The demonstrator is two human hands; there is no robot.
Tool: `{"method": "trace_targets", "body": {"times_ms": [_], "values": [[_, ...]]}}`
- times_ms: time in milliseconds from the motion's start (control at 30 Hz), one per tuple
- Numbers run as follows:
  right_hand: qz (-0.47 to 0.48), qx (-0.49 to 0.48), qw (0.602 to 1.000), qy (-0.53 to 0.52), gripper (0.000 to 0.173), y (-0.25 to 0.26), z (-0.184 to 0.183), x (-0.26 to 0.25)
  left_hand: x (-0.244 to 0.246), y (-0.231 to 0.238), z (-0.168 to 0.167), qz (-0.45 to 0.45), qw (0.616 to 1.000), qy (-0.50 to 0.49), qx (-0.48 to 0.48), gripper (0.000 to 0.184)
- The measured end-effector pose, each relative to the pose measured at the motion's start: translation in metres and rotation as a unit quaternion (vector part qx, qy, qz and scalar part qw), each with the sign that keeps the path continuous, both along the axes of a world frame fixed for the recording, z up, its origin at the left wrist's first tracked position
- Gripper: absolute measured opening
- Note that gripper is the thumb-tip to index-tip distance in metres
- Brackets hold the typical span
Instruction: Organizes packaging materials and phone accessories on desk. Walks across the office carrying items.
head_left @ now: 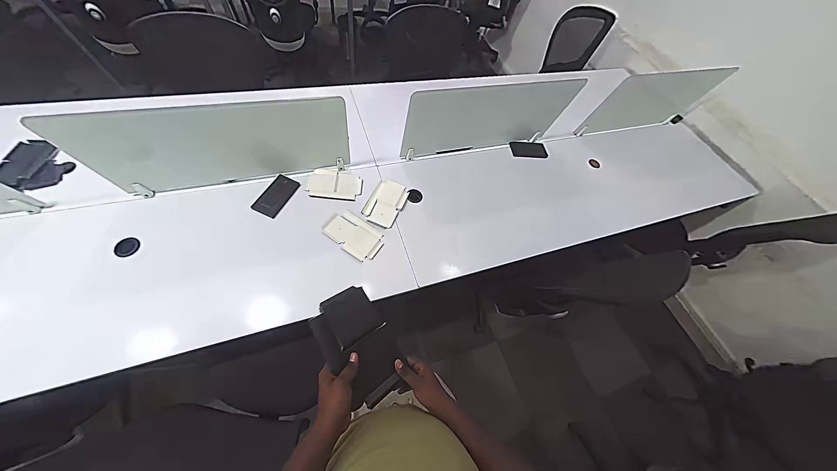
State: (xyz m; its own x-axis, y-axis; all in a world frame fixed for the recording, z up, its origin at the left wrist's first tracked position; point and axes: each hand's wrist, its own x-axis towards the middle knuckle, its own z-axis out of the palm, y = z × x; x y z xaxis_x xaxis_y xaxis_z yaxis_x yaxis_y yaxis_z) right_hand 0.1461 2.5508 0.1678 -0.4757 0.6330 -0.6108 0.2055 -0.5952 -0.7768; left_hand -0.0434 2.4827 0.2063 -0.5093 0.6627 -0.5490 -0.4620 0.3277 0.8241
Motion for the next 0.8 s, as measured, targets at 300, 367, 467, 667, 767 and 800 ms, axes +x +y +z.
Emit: {"method": "trace_targets", "body": {"times_ms": [300, 367, 467, 667, 767, 800], "values": [[-0.045, -0.017, 0.993, -0.105, 0.030, 0.211, -0.070, -0.050, -0.022, 0.025, -0.001, 0.225, 0.972, 0.046, -0.055, 0.028], [-0.064, 0.008, 0.988, -0.138, 0.034, 0.272, -0.088, -0.066, -0.018, 0.036, 0.007, 0.278, 0.956, 0.054, -0.073, 0.028], [-0.063, 0.083, 0.963, -0.247, 0.036, 0.360, -0.104, -0.091, -0.008, 0.048, 0.012, 0.340, 0.930, 0.080, -0.116, 0.028], [-0.086, 0.136, 0.930, -0.330, 0.051, 0.486, -0.124, -0.135, 0.017, 0.061, 0.024, 0.406, 0.887, 0.078, -0.204, 0.042], [-0.097, 0.117, 0.924, -0.352, 0.053, 0.524, -0.141, -0.156, 0.028, 0.072, 0.035, 0.442, 0.863, 0.066, -0.237, 0.048], [-0.099, 0.105, 0.921, -0.361, 0.053, 0.531, -0.143, -0.162, 0.032, 0.074, 0.037, 0.454, 0.856, 0.065, -0.239, 0.047]]}}
